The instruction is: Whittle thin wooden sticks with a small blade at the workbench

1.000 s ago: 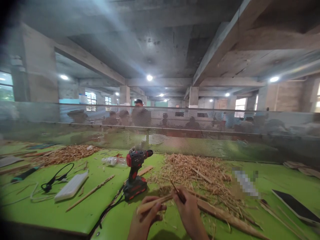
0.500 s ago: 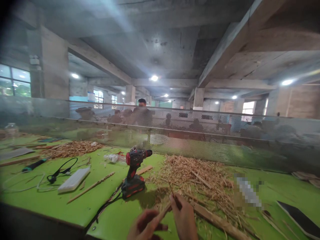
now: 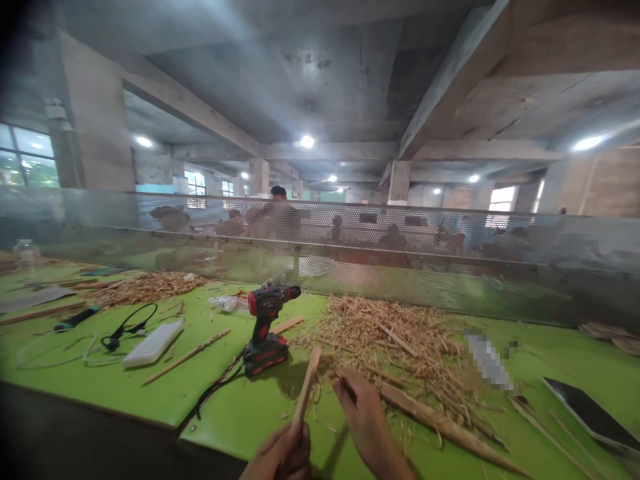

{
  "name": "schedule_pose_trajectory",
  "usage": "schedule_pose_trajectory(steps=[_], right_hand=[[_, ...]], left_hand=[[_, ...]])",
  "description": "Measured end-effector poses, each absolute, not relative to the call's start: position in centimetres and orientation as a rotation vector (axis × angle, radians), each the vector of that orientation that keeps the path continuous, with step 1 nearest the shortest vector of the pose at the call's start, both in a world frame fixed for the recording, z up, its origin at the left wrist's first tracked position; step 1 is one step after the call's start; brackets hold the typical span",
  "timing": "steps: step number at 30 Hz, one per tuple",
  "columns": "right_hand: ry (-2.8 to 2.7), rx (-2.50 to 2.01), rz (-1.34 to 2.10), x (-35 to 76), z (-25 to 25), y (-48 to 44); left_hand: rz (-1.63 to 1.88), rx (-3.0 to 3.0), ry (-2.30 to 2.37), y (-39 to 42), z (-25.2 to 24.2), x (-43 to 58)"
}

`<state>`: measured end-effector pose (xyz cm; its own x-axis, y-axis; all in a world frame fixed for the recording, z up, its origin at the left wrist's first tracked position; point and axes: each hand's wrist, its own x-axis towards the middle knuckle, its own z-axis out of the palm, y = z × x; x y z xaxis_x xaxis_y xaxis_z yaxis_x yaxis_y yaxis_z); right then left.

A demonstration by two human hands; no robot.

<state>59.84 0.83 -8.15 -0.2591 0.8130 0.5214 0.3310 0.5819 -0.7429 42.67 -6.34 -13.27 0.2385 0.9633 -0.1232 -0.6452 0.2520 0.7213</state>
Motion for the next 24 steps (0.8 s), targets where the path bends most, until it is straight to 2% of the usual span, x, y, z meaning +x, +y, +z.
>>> schedule_pose_trajectory(steps=[5,10,15,20,24], right_hand=[[-1.977,-1.079,0.504,59.8,-11.8,-1.9],[-2.058,-1.506,0.241,58.5,-13.6,-5.5],[-2.127,-1.750,0.201,57.6,-11.6,-11.0],[-2.230,-1.764,0.112,57.3,-9.3,-16.2],[-2.239,-1.751,-0.039,58.4,-8.8,-17.3]], left_hand=[[1.111,0.629,0.568,-7.6,-12.4,42.1],[1.096,0.678,0.600,-10.7,-12.9,42.7],[1.069,0.736,0.639,-14.9,-13.7,42.4],[1.118,0.787,0.739,-19.0,-13.1,43.5],[1.122,0.888,0.827,-19.3,-12.8,44.8]])
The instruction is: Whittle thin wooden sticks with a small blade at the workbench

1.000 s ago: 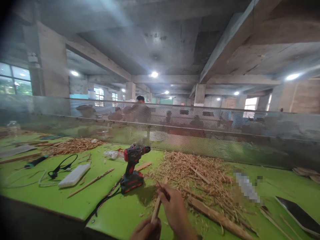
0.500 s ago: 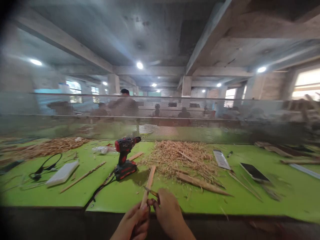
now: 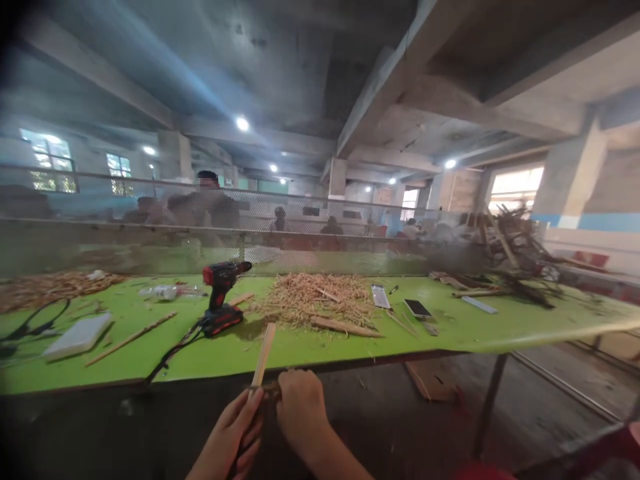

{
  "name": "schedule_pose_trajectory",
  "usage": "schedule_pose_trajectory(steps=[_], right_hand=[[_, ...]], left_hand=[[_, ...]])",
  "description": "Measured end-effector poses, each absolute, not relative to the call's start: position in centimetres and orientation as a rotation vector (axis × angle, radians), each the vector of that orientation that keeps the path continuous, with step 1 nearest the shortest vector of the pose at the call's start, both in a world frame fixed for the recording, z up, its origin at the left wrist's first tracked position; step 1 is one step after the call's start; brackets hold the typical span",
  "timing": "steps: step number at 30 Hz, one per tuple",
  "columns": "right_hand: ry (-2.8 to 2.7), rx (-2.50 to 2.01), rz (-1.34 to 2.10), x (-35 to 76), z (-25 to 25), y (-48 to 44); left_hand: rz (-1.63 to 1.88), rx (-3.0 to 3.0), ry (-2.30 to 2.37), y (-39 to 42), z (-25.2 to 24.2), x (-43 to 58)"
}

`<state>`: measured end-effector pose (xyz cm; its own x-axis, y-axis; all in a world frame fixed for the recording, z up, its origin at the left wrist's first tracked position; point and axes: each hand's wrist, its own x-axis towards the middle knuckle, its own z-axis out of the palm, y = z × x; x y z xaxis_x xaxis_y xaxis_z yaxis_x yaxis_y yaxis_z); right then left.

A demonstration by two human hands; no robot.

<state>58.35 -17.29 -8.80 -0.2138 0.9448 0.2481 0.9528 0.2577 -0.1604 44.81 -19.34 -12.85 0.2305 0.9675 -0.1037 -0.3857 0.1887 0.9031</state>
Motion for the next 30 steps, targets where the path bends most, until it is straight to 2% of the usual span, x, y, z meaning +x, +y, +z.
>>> schedule_pose_trajectory(steps=[10,20,30], right_hand=[[-2.199,-1.704,-0.143,59.0,-9.3,-15.3],[-2.180,-1.739,-0.163,57.9,-8.7,-14.8],[-2.303,-1.742,-0.479,56.8,-7.4,-13.6]], left_hand=[[1.037,1.049,0.924,-17.7,-12.5,45.6],[1.077,0.960,0.747,-17.4,-11.3,43.5],[1.095,1.059,0.992,-17.3,-10.9,44.5]])
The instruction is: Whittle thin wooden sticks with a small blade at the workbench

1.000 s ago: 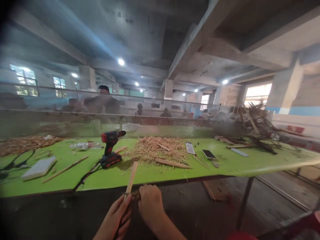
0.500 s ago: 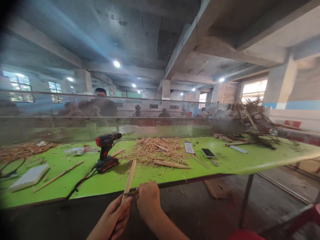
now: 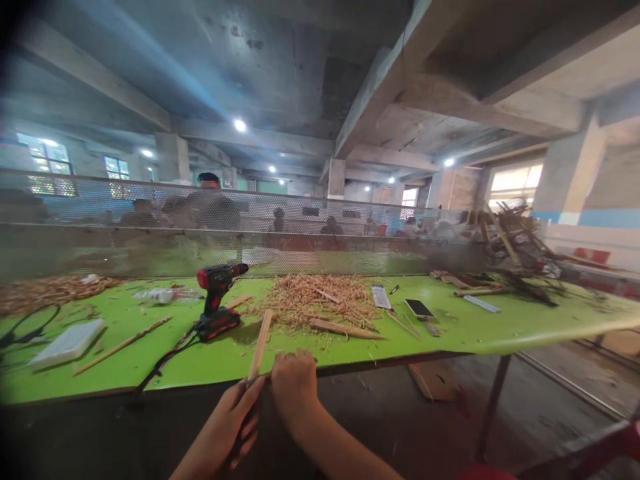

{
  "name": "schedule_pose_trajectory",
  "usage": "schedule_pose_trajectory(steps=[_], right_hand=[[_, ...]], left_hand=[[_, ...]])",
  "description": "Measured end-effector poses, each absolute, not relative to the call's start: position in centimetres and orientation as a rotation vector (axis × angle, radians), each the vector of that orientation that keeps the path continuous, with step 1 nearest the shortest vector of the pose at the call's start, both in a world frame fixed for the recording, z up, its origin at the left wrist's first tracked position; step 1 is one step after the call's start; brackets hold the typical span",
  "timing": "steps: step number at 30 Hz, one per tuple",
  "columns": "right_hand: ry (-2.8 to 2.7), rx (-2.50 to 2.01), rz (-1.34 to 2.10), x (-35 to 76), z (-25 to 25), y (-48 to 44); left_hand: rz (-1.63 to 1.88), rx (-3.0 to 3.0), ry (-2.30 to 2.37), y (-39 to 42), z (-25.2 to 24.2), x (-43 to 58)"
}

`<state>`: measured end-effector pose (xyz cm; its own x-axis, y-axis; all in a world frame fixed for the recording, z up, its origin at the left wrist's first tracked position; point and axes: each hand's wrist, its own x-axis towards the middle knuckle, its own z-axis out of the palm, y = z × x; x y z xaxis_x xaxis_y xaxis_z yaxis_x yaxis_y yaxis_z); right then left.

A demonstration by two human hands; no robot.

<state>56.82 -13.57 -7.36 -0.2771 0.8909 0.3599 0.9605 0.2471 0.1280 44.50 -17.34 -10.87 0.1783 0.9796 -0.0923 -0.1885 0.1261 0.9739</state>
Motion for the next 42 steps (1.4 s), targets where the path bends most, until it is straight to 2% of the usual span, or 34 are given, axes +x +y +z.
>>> schedule_pose_trajectory(steps=[15,32,39,42], right_hand=[[-2.403,-1.516,-0.419,58.3,-6.7,-13.4],[-2.409,-1.583,-0.445,57.1,-5.5,-11.2],[-2.298,-1.636,-0.421,57.3,-4.2,-7.3],[-2.121,-1.768,-0.402,59.1,-2.7,-3.7]], left_hand=[[1.086,1.195,0.885,-16.6,-9.2,44.2],[1.131,1.154,0.796,-16.2,-9.1,43.8],[1.136,1.048,0.693,-15.9,-9.6,43.4],[1.029,1.081,0.669,-16.7,-9.9,43.4]])
